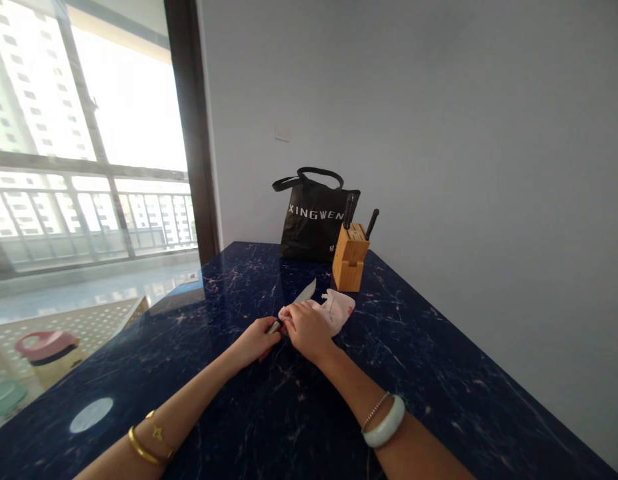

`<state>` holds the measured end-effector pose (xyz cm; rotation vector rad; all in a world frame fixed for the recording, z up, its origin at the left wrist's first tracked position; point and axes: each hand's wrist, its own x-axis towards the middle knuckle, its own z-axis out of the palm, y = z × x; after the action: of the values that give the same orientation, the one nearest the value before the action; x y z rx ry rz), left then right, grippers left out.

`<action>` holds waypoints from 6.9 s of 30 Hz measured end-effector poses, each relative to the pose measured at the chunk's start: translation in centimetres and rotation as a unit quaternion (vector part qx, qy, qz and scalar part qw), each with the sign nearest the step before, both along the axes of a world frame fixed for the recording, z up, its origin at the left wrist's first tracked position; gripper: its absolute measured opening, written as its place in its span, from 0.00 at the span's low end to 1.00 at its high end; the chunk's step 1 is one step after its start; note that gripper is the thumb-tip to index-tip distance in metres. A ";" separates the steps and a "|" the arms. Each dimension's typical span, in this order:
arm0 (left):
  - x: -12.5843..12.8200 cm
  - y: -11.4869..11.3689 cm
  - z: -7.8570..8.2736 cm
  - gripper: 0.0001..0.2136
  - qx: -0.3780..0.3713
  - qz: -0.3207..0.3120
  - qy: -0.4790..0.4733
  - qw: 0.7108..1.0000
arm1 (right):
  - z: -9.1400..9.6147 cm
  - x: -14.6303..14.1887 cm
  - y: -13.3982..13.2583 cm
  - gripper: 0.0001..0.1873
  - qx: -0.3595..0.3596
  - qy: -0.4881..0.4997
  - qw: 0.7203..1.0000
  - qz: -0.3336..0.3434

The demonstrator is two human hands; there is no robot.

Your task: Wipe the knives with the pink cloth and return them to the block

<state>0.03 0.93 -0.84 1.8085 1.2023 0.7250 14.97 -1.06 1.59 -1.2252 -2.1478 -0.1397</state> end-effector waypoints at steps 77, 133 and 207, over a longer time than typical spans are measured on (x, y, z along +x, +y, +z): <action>-0.3 -1.3 1.6 0.09 -0.023 -0.070 0.010 0.997 | 0.4 6.5 3.3 0.09 -0.012 0.170 0.956 -0.240; 0.1 -1.0 0.6 0.10 0.169 0.041 0.060 0.983 | 0.5 2.5 1.6 0.06 0.029 0.061 0.986 -0.150; 0.3 -1.4 2.1 0.17 -0.153 0.052 -0.259 0.952 | 0.9 1.9 0.8 0.08 0.062 0.074 0.993 -0.070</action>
<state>0.37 -0.43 1.30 1.2056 0.9912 0.9434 16.91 -0.30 2.50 -1.2714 -1.8977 -0.2317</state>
